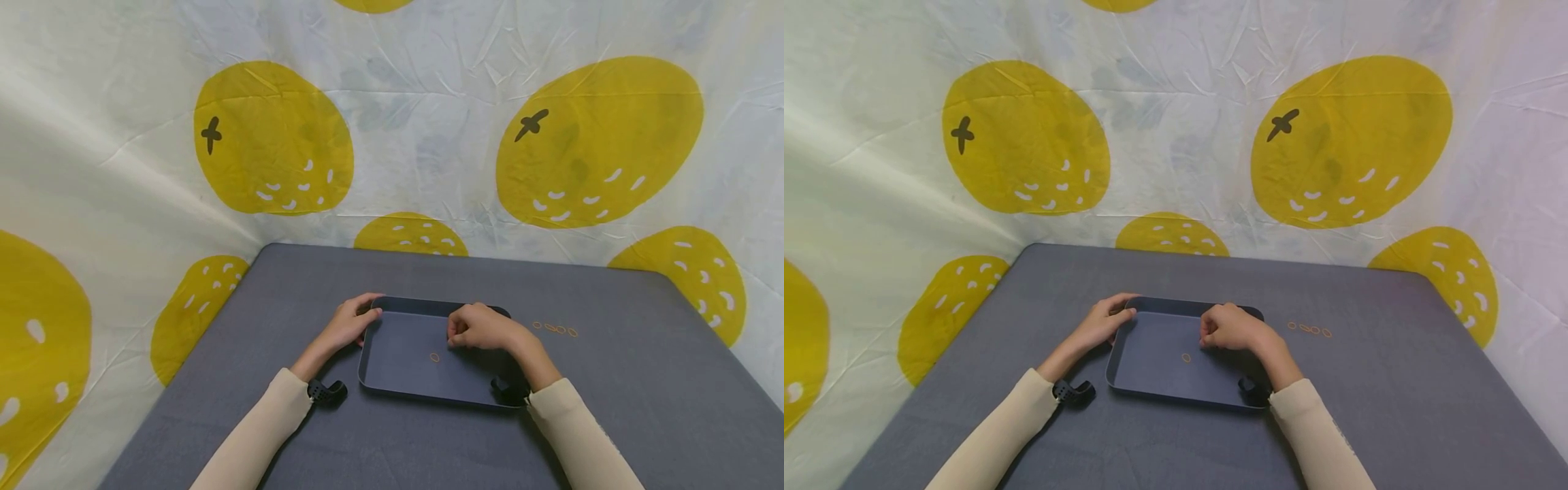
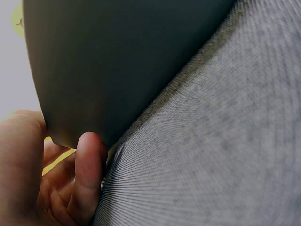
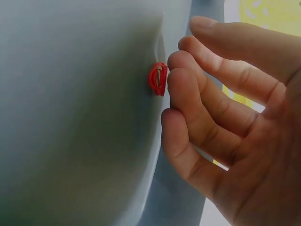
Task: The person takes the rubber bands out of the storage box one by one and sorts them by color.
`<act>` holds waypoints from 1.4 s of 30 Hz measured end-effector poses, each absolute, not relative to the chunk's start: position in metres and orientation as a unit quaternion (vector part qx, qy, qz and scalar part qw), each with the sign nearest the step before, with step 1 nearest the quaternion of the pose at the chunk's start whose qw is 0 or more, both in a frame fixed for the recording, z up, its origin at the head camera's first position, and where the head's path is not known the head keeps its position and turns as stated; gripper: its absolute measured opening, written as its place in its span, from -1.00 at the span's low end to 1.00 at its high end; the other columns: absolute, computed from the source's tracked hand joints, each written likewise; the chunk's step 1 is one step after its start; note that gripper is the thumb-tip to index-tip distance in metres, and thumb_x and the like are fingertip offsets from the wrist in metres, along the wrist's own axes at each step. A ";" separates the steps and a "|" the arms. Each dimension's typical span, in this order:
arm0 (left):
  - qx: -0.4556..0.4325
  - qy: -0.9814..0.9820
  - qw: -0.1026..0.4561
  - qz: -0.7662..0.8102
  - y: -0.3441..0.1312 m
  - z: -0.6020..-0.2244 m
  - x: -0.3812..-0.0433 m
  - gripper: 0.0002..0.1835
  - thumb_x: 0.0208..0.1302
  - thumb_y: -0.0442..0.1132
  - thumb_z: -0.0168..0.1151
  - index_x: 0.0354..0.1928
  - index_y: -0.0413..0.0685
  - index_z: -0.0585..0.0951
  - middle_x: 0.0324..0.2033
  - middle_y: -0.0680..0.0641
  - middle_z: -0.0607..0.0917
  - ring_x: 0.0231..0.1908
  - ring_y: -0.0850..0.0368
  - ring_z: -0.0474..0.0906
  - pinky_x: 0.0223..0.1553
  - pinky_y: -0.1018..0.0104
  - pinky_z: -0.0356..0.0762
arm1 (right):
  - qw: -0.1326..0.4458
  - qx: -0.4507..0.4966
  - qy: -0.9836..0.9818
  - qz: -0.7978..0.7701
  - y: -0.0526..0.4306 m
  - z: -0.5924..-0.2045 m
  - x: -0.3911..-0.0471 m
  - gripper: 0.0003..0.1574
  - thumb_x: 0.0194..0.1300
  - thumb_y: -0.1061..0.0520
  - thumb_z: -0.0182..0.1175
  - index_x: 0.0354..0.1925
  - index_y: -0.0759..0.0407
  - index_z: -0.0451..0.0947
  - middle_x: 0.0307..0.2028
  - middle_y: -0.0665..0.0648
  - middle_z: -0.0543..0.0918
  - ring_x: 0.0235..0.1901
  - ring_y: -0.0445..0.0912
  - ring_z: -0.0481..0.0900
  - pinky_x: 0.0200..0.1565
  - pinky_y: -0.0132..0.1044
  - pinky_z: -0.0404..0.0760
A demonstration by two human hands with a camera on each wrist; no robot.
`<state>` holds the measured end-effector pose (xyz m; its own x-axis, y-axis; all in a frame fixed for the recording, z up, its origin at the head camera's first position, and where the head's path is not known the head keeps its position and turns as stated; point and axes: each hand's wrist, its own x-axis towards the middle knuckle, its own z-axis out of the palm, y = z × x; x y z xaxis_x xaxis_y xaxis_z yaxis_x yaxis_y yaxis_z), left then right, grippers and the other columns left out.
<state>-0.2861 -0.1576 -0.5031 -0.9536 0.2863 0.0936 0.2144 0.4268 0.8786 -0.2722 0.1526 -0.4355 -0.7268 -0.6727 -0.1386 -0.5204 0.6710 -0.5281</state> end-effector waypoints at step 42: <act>0.145 0.848 0.040 0.508 -0.158 -0.501 -0.284 -0.54 0.38 0.07 0.12 0.29 0.28 0.46 0.17 -0.07 0.55 -0.71 0.02 0.46 -0.72 0.12 0.59 | 0.172 -0.336 0.896 -0.234 0.147 -0.440 -0.268 -0.83 0.33 0.07 0.21 -0.40 0.07 0.60 -0.57 -0.01 0.60 -0.62 -0.20 0.49 -0.50 -0.34 0.46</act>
<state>-0.2837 -0.1584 -0.5006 -0.9546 0.2867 0.0805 0.2062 0.4413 0.8733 -0.2684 0.1473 -0.4397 -0.7151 -0.6827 -0.1501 -0.5221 0.6645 -0.5346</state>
